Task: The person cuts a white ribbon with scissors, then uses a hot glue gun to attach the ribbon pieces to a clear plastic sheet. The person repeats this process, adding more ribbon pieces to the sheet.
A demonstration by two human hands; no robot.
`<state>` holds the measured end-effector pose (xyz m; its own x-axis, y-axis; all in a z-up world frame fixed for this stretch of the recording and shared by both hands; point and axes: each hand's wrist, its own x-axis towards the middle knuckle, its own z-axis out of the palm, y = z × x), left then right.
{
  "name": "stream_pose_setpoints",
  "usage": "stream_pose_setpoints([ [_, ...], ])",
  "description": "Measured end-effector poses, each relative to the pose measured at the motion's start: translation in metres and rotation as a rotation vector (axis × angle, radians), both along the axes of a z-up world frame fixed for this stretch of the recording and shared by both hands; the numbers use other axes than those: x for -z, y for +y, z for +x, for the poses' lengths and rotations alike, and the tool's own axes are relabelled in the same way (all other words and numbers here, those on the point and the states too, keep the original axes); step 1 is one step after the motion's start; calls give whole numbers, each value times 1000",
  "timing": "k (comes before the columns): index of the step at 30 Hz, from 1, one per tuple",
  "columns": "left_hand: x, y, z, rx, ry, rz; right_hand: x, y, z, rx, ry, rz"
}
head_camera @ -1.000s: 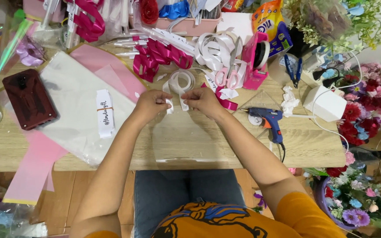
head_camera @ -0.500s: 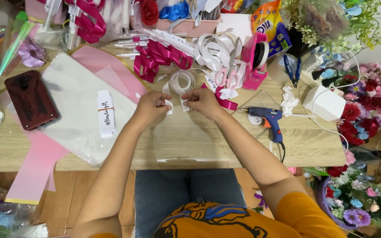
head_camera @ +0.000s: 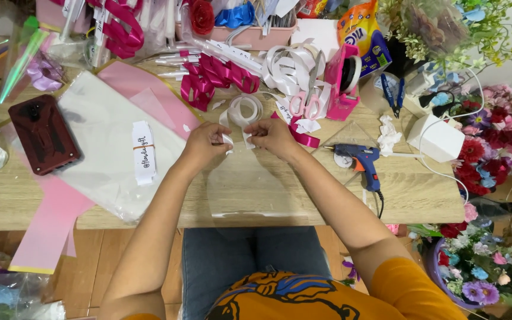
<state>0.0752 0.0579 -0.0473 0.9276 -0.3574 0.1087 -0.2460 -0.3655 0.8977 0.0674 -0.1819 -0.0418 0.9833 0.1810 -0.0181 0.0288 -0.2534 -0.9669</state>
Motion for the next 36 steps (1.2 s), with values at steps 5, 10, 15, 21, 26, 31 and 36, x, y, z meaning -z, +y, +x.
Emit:
stream_pose_setpoints([
  [5,-14,-1,-5,-3,24,27,-6,1,-1,-11,5,-22],
  [10,-21,-3,-8,0,15,92,-9,2,-3,-13,11,-42],
  [15,-26,-4,-11,5,3,142,-4,1,0,-23,7,-120],
  [21,-26,-9,-16,-32,-7,229,-5,0,-3,-14,39,-173],
  [26,-25,-10,-20,-79,1,238,-1,-1,-3,-13,14,-225],
  [31,-26,-10,-18,-88,16,240,0,-2,-3,-27,3,-231],
  [36,-16,-10,-12,-78,1,253,-1,-3,-2,-24,-5,-248],
])
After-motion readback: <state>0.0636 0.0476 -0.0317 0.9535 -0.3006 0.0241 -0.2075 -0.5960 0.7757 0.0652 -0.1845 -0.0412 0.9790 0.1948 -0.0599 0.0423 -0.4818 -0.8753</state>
